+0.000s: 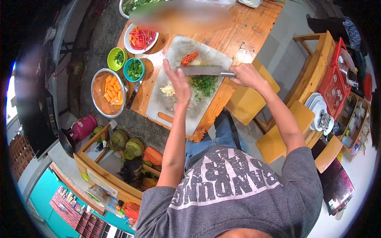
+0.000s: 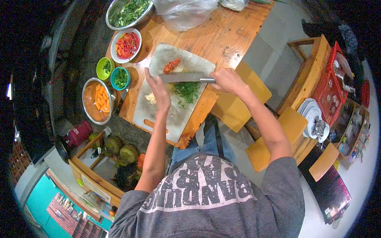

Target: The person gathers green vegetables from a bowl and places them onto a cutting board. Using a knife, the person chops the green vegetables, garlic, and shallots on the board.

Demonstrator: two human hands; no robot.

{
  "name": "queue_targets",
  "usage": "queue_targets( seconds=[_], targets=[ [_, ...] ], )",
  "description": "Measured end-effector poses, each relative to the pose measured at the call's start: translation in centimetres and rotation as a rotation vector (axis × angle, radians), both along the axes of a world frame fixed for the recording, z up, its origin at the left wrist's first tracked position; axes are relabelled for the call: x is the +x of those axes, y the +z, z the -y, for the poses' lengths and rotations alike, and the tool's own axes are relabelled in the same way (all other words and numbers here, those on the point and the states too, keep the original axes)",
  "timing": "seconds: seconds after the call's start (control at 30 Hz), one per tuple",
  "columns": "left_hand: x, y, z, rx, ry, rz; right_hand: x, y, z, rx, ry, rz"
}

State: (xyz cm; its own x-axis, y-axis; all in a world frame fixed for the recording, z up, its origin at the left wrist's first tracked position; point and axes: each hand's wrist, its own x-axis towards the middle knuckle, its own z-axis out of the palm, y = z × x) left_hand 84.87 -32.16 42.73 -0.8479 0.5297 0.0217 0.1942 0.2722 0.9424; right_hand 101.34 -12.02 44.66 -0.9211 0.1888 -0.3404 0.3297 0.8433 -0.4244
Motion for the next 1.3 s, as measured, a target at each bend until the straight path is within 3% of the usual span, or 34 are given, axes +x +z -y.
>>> queue_targets(
  seconds=[0.5,0.7,0.93,1.03,1.23,1.3],
  targets=[
    [2.9,0.3,3.4,-0.035,-0.142,-0.044,4.3,0.9,3.0,-0.002,-0.084,-0.049],
    [4.0,-0.3,2.2,0.027,-0.206,0.038,3.5,-0.1,-0.6,0.069,-0.011,0.02],
    [4.2,-0.5,2.2,0.055,-0.18,0.098,0.6,-1.7,-4.0,0.154,0.162,-0.119],
    [4.0,0.0,2.5,0.025,-0.16,0.055,0.5,-0.7,-3.4,0.066,0.177,-0.077],
    [2.9,-0.2,2.7,-0.001,-0.177,0.037,3.9,-1.8,3.0,-0.128,-0.125,0.028],
    [2.9,-0.1,3.2,0.023,-0.185,0.061,4.2,-0.8,4.5,-0.085,-0.15,0.008]
  ],
)
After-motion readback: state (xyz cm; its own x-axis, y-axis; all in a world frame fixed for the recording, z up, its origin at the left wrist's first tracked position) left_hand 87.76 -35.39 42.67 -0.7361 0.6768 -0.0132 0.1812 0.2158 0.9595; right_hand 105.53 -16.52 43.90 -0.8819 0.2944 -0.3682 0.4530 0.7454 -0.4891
